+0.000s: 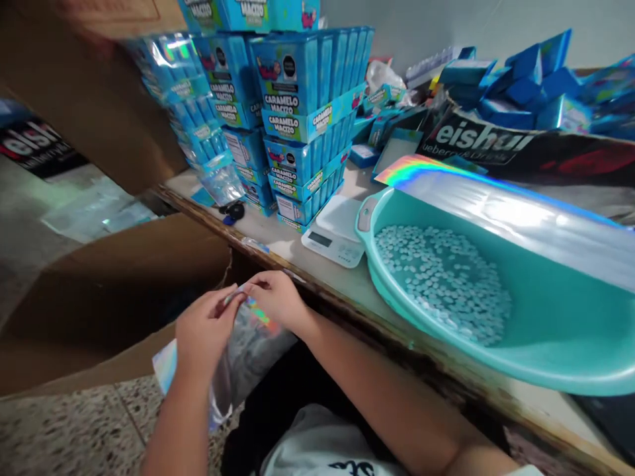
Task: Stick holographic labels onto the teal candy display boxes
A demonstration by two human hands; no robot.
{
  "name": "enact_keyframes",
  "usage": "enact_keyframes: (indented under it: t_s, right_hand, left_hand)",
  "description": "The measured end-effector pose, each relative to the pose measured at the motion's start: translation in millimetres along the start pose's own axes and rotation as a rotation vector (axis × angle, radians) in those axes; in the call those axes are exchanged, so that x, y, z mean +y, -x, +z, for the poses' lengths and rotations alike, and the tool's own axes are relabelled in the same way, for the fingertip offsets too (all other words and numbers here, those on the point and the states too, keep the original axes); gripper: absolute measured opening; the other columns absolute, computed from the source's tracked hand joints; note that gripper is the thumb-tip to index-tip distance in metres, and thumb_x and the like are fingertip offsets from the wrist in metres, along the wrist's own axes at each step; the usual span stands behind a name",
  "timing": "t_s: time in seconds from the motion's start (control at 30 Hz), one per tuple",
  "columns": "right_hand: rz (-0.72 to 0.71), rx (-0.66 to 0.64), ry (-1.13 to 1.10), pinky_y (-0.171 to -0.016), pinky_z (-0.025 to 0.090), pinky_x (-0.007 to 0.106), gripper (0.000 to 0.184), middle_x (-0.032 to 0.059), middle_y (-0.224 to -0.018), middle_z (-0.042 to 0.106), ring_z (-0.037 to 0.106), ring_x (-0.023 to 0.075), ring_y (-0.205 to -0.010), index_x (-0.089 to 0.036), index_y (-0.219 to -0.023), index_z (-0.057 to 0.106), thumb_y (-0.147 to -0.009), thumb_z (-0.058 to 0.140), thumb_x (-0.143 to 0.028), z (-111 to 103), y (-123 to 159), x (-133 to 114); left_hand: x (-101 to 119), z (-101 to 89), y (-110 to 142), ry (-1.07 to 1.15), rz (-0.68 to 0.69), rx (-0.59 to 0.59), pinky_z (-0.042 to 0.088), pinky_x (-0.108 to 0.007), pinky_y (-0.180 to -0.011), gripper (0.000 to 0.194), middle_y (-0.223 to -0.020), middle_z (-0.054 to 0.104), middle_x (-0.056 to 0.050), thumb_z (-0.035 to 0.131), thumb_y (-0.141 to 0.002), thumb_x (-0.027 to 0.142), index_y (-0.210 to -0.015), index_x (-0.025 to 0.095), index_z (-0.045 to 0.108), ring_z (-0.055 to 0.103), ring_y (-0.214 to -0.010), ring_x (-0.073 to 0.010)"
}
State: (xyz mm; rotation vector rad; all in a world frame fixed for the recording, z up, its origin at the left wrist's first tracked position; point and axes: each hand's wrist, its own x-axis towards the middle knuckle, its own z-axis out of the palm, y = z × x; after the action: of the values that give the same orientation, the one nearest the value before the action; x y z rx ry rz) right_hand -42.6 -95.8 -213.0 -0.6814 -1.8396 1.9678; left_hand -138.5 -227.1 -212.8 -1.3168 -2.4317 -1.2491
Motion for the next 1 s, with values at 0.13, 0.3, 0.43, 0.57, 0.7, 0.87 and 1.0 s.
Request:
enact_keyframes:
  t_s: [0.13,0.3,0.43,0.57,0.7,0.87,1.0]
  right_hand:
    - [-0.068,-0.004,0.001,-0.069,0.05,0.028,0.017,0.0031,-0.075,0.072,0.062,0.0166,-0.069,-0.015,-0.08,0.075,-0.085,0.061,-0.023,15.1,-0.6,-9.3]
    - [-0.12,0.042,-0.111,-0.073,0.049,0.029,0.017,0.0042,-0.077,0.072,0.064,0.0179,-0.074,-0.015,-0.077,0.077,-0.079,0.063,-0.025,24.2,7.3,-12.2]
    - [-0.027,0.063,-0.248,-0.068,0.044,0.028,0.02,0.0038,-0.071,0.069,0.058,0.0164,-0.069,-0.014,-0.072,0.076,-0.075,0.067,-0.032,29.3,9.7,-8.9]
    - [0.045,0.015,-0.328,-0.061,0.039,0.027,0.026,0.0009,-0.062,0.06,0.051,0.0144,-0.061,-0.014,-0.07,0.075,-0.074,0.069,-0.039,32.1,13.3,-8.7]
    - [-0.029,-0.123,-0.315,-0.059,0.04,0.028,0.027,0.0002,-0.064,0.056,0.052,0.0152,-0.059,-0.016,-0.063,0.071,-0.075,0.069,-0.04,31.5,13.8,-6.6]
    - [-0.138,-0.084,-0.158,-0.067,0.043,0.031,0.032,0.0046,-0.066,0.062,0.056,0.0204,-0.069,-0.016,-0.062,0.066,-0.079,0.062,-0.044,26.7,13.3,-1.7]
    - [-0.137,-0.001,-0.093,-0.066,0.045,0.032,0.034,0.0056,-0.067,0.062,0.057,0.0223,-0.07,-0.018,-0.064,0.062,-0.08,0.056,-0.047,22.5,14.3,6.4]
  left_hand:
    - [-6.1,-2.7,8.6,-0.127,0.23,0.099,0.055,-0.032,-0.09,0.023,-0.104,0.075,-0.009,0.064,-0.092,0.023,-0.112,0.016,0.074,0.07,-0.094,-0.0196]
    - [-6.1,0.5,26.9,-0.237,0.306,0.223,0.055,-0.035,-0.096,0.035,-0.119,0.072,-0.014,0.066,-0.09,0.017,-0.125,0.013,0.068,0.069,-0.108,-0.0237]
    - [0.8,7.1,45.3,-0.243,0.281,0.127,0.05,-0.045,-0.107,0.059,-0.144,0.056,-0.018,0.063,-0.091,0.022,-0.147,0.015,0.047,0.055,-0.132,-0.0298]
    - [0.9,10.1,59.3,-0.27,0.158,0.114,0.05,-0.045,-0.107,0.059,-0.146,0.055,-0.015,0.062,-0.093,0.031,-0.148,0.02,0.046,0.052,-0.135,-0.0295]
    - [-14.5,7.0,55.4,-0.132,-0.022,0.249,0.057,-0.032,-0.09,0.037,-0.118,0.072,-0.012,0.058,-0.095,0.037,-0.126,0.019,0.064,0.069,-0.107,-0.0221]
    - [-12.7,-0.1,34.5,-0.035,-0.042,0.056,0.049,-0.024,-0.066,0.028,-0.074,0.067,-0.003,0.052,-0.096,0.032,-0.078,0.02,0.07,0.064,-0.07,-0.0153]
    - [1.5,2.6,23.6,-0.109,-0.095,-0.086,0.041,-0.024,-0.063,0.03,-0.071,0.062,-0.003,0.046,-0.094,0.023,-0.07,0.019,0.064,0.059,-0.067,-0.0144]
